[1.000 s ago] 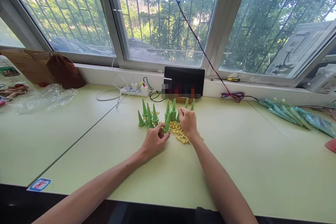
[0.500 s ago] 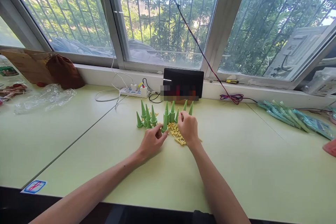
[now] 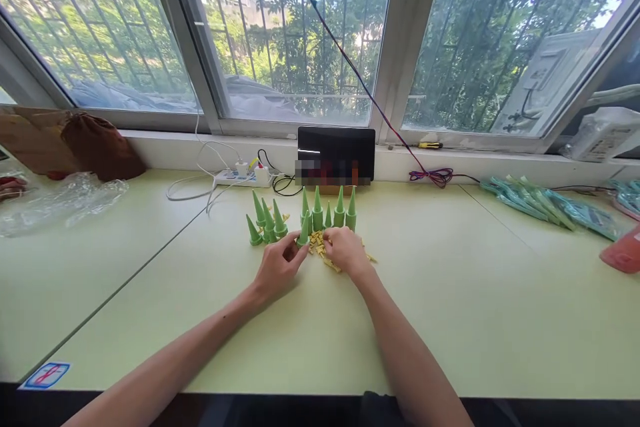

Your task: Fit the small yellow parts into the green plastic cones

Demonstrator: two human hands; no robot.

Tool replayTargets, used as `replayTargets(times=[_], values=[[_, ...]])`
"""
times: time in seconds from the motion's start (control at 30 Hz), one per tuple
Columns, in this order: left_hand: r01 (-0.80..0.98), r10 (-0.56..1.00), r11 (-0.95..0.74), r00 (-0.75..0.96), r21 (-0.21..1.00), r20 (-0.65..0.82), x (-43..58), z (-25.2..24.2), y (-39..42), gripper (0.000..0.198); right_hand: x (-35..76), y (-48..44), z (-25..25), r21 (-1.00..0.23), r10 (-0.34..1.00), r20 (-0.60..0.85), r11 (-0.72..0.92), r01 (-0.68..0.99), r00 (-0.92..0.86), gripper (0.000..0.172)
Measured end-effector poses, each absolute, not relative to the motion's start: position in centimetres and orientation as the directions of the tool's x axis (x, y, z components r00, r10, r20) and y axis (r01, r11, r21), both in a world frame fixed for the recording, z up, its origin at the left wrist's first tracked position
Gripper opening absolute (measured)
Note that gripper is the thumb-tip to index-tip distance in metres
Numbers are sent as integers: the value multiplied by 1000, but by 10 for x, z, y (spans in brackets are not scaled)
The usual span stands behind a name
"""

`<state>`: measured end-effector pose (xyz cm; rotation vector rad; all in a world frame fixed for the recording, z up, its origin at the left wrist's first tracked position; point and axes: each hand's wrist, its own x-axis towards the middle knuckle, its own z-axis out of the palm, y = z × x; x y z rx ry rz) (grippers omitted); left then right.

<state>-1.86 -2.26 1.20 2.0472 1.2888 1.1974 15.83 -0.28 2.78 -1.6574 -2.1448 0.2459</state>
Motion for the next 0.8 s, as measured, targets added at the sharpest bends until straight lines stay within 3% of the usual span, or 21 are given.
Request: replayTargets(times=[0.4,0.8], values=[[536,878,-476,254,697,405,-18,10,-20,24,153,-4,24,-348,930,179,365,864,-321,24],[550,888,-460,287,697,360,-18,11,-21,26,149,-4,17,-329,933,178,356,875,-312,22]])
